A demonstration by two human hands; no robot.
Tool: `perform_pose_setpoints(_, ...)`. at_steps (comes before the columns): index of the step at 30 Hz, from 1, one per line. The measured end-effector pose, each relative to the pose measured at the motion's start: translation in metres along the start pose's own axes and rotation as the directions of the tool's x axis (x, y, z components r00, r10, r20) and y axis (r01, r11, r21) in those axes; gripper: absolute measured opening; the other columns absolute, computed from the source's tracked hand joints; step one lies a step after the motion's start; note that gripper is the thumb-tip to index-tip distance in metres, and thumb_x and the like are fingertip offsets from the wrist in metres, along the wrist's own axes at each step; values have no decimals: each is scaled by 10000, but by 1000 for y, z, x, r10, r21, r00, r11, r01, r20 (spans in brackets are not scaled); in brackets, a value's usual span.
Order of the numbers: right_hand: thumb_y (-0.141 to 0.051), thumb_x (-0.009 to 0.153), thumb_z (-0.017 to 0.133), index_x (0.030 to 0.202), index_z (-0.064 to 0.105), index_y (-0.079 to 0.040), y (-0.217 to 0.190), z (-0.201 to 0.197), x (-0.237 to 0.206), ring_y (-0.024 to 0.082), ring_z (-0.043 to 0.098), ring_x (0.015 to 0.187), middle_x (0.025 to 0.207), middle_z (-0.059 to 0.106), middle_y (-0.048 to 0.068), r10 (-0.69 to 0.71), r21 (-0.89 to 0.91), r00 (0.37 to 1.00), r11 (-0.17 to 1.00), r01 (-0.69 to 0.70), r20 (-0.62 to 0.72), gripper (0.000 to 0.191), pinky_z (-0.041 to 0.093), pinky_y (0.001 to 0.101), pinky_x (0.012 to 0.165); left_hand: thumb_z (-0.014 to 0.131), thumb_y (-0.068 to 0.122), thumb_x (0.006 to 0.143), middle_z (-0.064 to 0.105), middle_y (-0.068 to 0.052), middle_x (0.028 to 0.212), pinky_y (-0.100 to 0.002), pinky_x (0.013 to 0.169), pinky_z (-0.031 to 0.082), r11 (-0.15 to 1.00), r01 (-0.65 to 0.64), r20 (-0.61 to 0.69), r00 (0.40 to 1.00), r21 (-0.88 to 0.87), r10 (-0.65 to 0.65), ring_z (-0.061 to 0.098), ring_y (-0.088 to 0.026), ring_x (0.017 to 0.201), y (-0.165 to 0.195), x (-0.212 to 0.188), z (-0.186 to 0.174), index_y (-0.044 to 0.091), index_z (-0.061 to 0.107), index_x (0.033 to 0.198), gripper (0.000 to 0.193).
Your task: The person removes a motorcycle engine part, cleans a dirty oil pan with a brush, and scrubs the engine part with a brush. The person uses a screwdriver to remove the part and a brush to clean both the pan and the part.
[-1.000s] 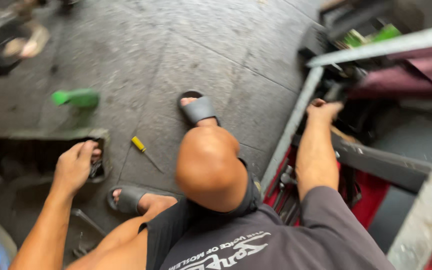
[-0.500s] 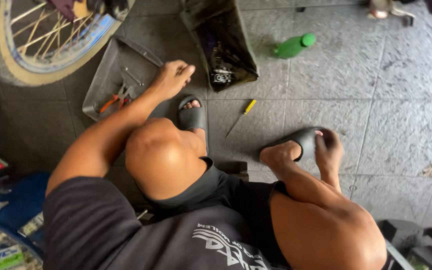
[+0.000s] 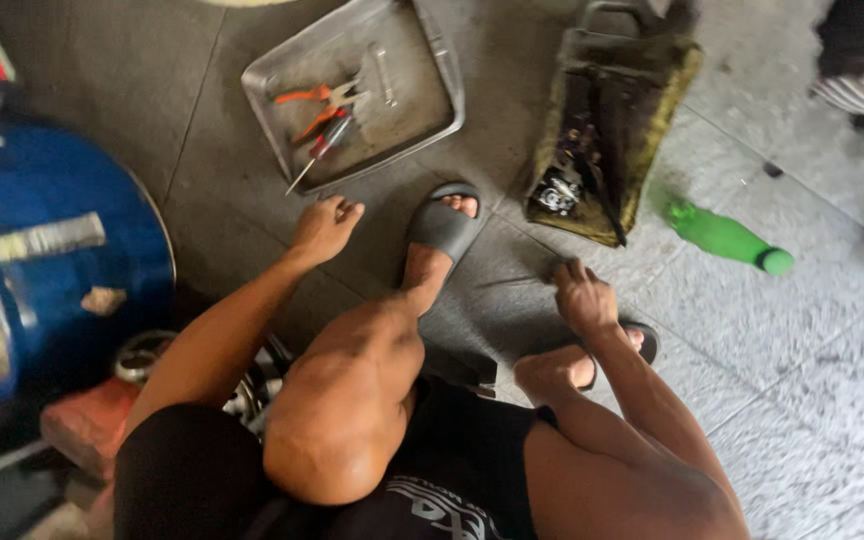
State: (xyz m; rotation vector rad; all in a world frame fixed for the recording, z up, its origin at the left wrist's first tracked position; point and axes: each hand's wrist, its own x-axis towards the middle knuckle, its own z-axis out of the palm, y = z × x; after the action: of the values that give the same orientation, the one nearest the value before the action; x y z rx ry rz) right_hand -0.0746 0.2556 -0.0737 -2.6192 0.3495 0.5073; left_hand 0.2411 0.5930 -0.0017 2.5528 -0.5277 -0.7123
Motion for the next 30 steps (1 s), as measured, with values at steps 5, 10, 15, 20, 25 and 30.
perform_pose_setpoints(5,-225,859,773,1156,665,-104,-3,-21,-14,308,727,970,1133,727,127,188,274,957,930,-247,222,339,565,429,830,635,471,990,761,-147,840,-404,696,571,952,61,8,998,-301,-62,742,-259,774,19,-13,32,11,725,974,469)
perform_pose_setpoints(10,-198,888,767,1200,653,-19,-65,-98,27,198,677,921,1213,713,118,-84,752,987,657,-48,137,377,550,348,796,578,420,984,757,-55,979,-327,780,629,295,402,451,884,-867,119,742,-143,873,80,-16,45,118,644,1201,378)
perform_pose_setpoints(15,-227,881,734,1326,610,-14,-92,-153,45,136,654,819,1173,690,69,-97,632,995,769,95,-32,509,547,299,731,580,289,993,735,-161,928,-452,770,576,559,139,166,986,-818,-3,711,-298,860,106,37,32,66,633,1109,257)
perform_pose_setpoints(20,-250,971,707,1290,681,33,-59,-133,6,143,541,743,892,632,125,241,662,959,696,-278,150,427,460,316,623,627,230,892,708,-265,909,-544,767,543,904,266,-345,858,-334,-380,686,-446,867,57,81,-14,19,632,1059,269)
perform_pose_setpoints(25,-229,958,676,1298,648,40,-27,-92,-29,144,580,731,945,661,92,370,777,884,450,-441,287,434,499,302,612,623,119,784,728,-151,937,-533,794,520,974,82,-752,623,-212,-216,683,-382,912,-7,67,-70,137,726,959,204)
perform_pose_setpoints(30,-220,973,658,1296,632,46,-29,-55,5,151,598,746,990,670,95,368,764,864,426,-485,344,419,509,294,633,607,161,774,574,-201,1254,-523,843,468,944,318,-923,382,82,-48,551,-392,1080,-39,55,-104,185,683,1137,371)
